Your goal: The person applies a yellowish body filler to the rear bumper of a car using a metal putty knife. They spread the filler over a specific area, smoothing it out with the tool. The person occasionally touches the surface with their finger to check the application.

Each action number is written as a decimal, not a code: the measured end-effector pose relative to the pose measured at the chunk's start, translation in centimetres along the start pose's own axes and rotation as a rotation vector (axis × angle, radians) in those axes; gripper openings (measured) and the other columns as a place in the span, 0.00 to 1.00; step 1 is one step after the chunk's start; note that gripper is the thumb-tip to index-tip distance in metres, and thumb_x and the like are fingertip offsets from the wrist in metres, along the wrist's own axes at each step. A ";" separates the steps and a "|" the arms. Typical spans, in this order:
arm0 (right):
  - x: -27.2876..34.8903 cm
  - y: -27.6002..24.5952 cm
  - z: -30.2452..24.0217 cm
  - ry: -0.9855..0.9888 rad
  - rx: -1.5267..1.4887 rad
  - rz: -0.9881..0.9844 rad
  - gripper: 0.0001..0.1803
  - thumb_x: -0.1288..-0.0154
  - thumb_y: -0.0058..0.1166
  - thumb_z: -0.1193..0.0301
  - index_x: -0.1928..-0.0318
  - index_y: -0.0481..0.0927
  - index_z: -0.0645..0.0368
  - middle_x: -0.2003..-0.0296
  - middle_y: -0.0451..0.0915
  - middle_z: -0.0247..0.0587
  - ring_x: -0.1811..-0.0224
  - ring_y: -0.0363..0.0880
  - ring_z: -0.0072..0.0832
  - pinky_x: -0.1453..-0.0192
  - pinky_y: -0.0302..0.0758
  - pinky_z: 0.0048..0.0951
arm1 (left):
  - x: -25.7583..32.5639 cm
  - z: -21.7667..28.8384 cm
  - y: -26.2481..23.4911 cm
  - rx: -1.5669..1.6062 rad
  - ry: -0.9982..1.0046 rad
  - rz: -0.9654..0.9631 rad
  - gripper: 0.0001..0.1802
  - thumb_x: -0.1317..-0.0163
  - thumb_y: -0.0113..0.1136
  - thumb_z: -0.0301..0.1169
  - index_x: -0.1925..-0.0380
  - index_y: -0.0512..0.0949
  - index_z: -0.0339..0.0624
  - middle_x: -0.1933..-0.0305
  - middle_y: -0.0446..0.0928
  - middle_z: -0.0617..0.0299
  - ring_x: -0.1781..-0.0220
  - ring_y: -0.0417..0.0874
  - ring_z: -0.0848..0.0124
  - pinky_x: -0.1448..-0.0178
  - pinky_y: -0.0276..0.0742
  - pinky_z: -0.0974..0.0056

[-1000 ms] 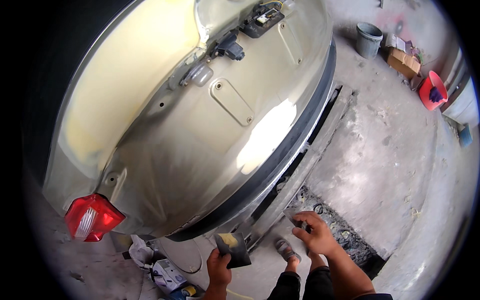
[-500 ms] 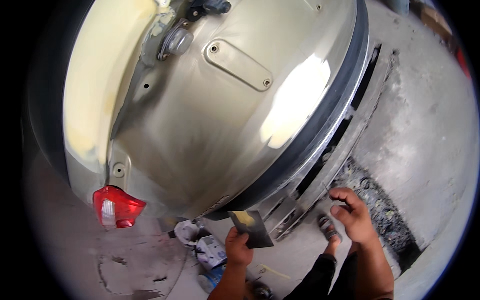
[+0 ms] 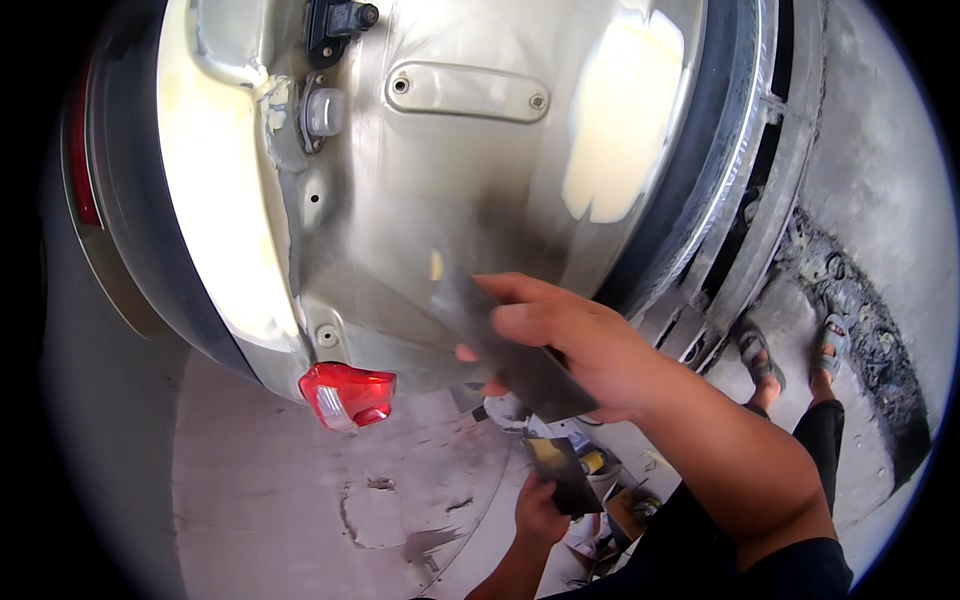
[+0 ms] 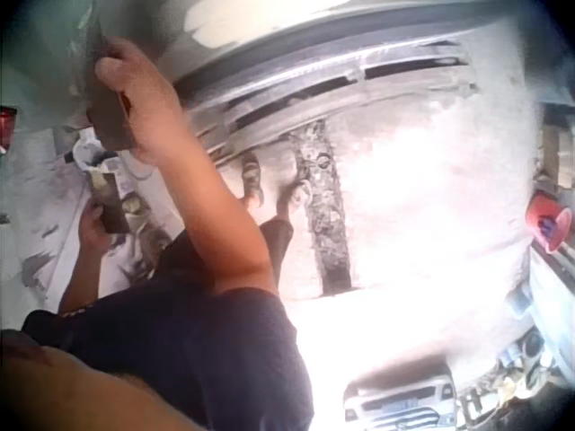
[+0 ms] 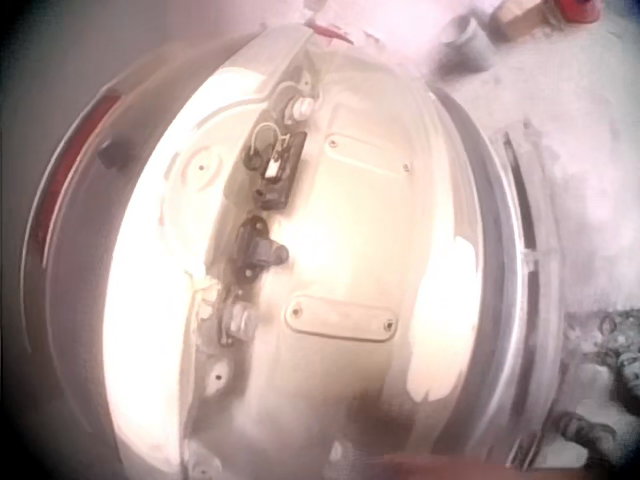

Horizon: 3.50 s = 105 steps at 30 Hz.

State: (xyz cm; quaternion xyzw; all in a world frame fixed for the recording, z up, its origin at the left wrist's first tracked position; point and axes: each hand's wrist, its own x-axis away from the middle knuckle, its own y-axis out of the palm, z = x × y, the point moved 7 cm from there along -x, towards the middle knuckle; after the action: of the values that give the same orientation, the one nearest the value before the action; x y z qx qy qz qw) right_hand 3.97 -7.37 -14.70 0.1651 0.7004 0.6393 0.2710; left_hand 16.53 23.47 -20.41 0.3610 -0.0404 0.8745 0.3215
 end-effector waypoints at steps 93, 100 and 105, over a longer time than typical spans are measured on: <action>-8.9 12.9 -1.6 -0.203 0.218 -0.047 0.25 0.33 0.43 0.54 0.52 0.73 0.65 0.67 0.72 0.39 0.64 0.68 0.23 0.64 0.70 0.27 | -1.8 5.9 4.6 -0.481 0.171 -0.337 0.17 0.38 0.50 0.24 0.49 0.69 0.33 0.47 0.73 0.53 0.43 0.74 0.61 0.37 0.67 0.56; -8.6 10.2 -0.3 -0.037 -0.109 0.052 0.29 0.36 0.50 0.51 0.42 0.70 0.56 0.55 0.69 0.35 0.56 0.67 0.23 0.56 0.75 0.30 | -2.4 5.5 3.2 -0.346 0.015 -0.169 0.15 0.36 0.48 0.24 0.50 0.69 0.35 0.50 0.74 0.56 0.46 0.75 0.64 0.41 0.69 0.58; -8.5 12.6 -2.0 -0.130 0.088 -0.029 0.29 0.35 0.47 0.52 0.42 0.70 0.60 0.57 0.69 0.35 0.55 0.66 0.23 0.55 0.74 0.30 | -2.3 5.5 3.1 -0.240 0.028 -0.220 0.18 0.41 0.48 0.17 0.49 0.69 0.32 0.48 0.74 0.52 0.44 0.75 0.60 0.36 0.67 0.54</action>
State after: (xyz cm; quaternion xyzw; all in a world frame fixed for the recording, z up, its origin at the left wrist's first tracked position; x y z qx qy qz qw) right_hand 8.17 -12.30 -0.77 0.2078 0.7112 0.5918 0.3175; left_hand 19.29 18.15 -17.36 0.3099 -0.1002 0.8278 0.4568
